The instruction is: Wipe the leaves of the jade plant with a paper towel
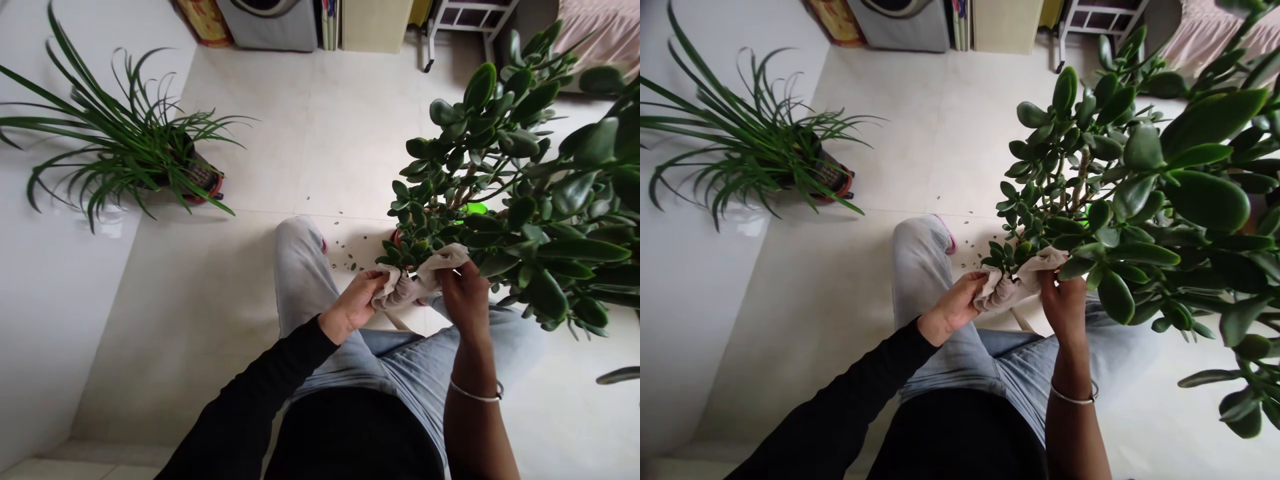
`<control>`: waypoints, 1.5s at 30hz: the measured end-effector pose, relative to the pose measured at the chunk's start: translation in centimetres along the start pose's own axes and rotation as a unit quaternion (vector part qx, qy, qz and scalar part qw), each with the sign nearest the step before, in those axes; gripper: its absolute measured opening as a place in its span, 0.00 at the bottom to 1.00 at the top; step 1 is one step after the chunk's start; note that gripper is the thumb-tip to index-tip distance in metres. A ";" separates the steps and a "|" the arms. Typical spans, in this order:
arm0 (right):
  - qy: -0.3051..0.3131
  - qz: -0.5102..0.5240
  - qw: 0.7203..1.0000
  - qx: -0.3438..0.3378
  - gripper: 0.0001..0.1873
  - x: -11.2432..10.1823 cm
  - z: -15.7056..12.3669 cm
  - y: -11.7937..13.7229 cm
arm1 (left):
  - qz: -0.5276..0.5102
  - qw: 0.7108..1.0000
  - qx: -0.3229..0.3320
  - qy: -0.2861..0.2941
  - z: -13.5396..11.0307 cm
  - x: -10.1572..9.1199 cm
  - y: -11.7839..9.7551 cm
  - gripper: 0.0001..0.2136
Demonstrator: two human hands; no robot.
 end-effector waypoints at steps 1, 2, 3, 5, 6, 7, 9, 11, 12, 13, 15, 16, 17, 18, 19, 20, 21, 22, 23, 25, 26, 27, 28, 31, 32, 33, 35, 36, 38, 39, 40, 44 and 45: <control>-0.005 0.010 1.000 0.005 0.17 0.0 0.0 0.0 | 0.006 1.000 0.006 -0.012 -0.1 -0.1 -0.1 0.16; -0.017 0.021 1.000 0.014 0.18 -0.1 -0.1 0.0 | 0.014 1.000 0.011 -0.024 -0.1 -0.2 -0.2 0.17; -0.034 0.033 0.999 0.025 0.19 -0.2 -0.2 0.1 | 0.023 0.999 0.015 -0.033 -0.2 -0.3 -0.2 0.18; -0.064 0.051 0.995 0.049 0.21 -0.5 -0.3 0.3 | 0.041 0.998 0.021 -0.040 -0.3 -0.2 -0.3 0.19; -0.066 0.054 0.995 0.057 0.21 -0.6 -0.2 0.5 | 0.048 0.998 0.022 -0.040 -0.4 -0.2 -0.3 0.19; -0.058 0.051 0.995 0.061 0.20 -0.5 -0.1 0.8 | 0.053 0.997 0.024 -0.041 -0.4 -0.1 -0.2 0.19; -0.027 0.022 0.998 0.048 0.16 -0.3 0.4 1.5 | 0.055 0.997 0.032 -0.041 -0.5 0.1 -0.1 0.21; 0.006 -0.020 1.000 0.009 0.13 0.0 1.1 2.2 | 0.051 0.997 0.041 -0.036 -0.6 0.4 0.1 0.22; 0.022 -0.036 0.999 -0.016 0.13 0.1 1.5 2.6 | 0.049 0.997 0.044 -0.033 -0.6 0.5 0.2 0.22; 0.039 -0.048 0.997 -0.039 0.14 0.3 1.8 2.9 | 0.046 0.997 0.046 -0.032 -0.5 0.5 0.3 0.21; 0.066 -0.066 0.993 -0.073 0.14 0.5 2.5 3.3 | 0.042 0.998 0.048 -0.030 -0.5 0.6 0.5 0.21; 0.072 -0.078 0.990 -0.087 0.13 0.6 2.7 3.5 | 0.041 0.997 0.049 -0.030 -0.4 0.6 0.5 0.20; 0.071 -0.095 0.988 -0.100 0.13 0.6 3.0 3.8 | 0.042 0.997 0.050 -0.029 -0.4 0.6 0.5 0.20; 0.068 -0.113 0.985 -0.114 0.13 0.6 3.1 4.1 | 0.043 0.997 0.052 -0.029 -0.3 0.6 0.5 0.19; 0.064 -0.130 0.981 -0.128 0.13 0.7 3.3 4.4 | 0.045 0.997 0.056 -0.028 -0.3 0.6 0.4 0.19; 0.061 -0.144 0.978 -0.140 0.13 0.8 3.4 4.7 | 0.046 0.997 0.060 -0.028 -0.3 0.6 0.2 0.18; 0.059 -0.156 0.975 -0.147 0.13 0.8 3.5 5.0 | 0.048 0.997 0.062 -0.027 -0.3 0.6 0.1 0.18; 0.058 -0.166 0.973 -0.149 0.14 0.9 3.5 5.2 | 0.048 0.997 0.062 -0.025 -0.3 0.6 0.0 0.17; 0.058 -0.174 0.972 -0.148 0.14 1.0 3.6 5.3 | 0.049 0.997 0.062 -0.023 -0.3 0.6 -0.1 0.17; 0.056 -0.183 0.972 -0.135 0.15 1.1 3.7 5.3 | 0.055 0.996 0.062 -0.017 -0.3 0.8 -0.2 0.16; 0.056 -0.186 0.973 -0.126 0.15 1.1 3.8 5.2 | 0.058 0.996 0.063 -0.013 -0.3 0.9 -0.2 0.15; 0.055 -0.187 0.974 -0.118 0.16 1.0 3.8 5.1 | 0.062 0.996 0.065 -0.008 -0.3 1.0 -0.3 0.14; 0.053 -0.188 0.974 -0.111 0.16 0.9 3.8 4.9 | 0.065 0.996 0.067 -0.005 -0.3 1.1 -0.3 0.14; 0.039 -0.190 0.975 -0.108 0.18 0.4 3.7 4.6 | 0.074 0.995 0.073 0.002 -0.4 1.2 -0.3 0.13; 0.031 -0.189 0.975 -0.112 0.18 0.2 3.6 4.6 | 0.078 0.994 0.075 0.001 -0.4 1.2 -0.3 0.13; 0.024 -0.185 0.975 -0.118 0.18 0.1 3.5 4.6 | 0.083 0.994 0.076 0.001 -0.4 1.1 -0.3 0.13; 0.010 -0.171 0.977 -0.130 0.18 -0.2 3.2 4.6 | 0.090 0.993 0.081 -0.001 -0.5 1.1 -0.3 0.13; -0.001 -0.157 0.979 -0.129 0.17 -0.3 3.0 4.6 | 0.091 0.992 0.084 -0.002 -0.5 1.1 -0.3 0.14; -0.040 -0.119 0.986 -0.113 0.15 -0.8 2.3 4.1 | 0.086 0.992 0.088 -0.008 -0.6 1.1 -0.4 0.14; -0.067 -0.092 0.988 -0.101 0.13 -1.2 1.9 3.8 | 0.082 0.992 0.091 -0.013 -0.6 1.1 -0.5 0.15; -0.092 -0.064 0.990 -0.089 0.12 -1.5 1.3 3.4 | 0.081 0.992 0.094 -0.017 -0.6 1.2 -0.5 0.15; -0.115 -0.044 0.987 -0.099 0.11 -2.1 -0.7 3.0 | 0.087 0.990 0.106 -0.021 -0.5 1.5 -0.3 0.15; -0.107 -0.071 0.986 -0.109 0.12 -2.0 -1.0 3.3 | 0.086 0.990 0.107 -0.017 -0.5 1.7 -0.2 0.15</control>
Point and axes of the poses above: each hand's wrist, its own z-axis towards the middle knuckle, its own x-axis out of the palm, y = z × x, the point moved 6 cm from there along z, towards the middle knuckle, and after that the axes turned 12 degrees about -z, right-handed, at the moved point
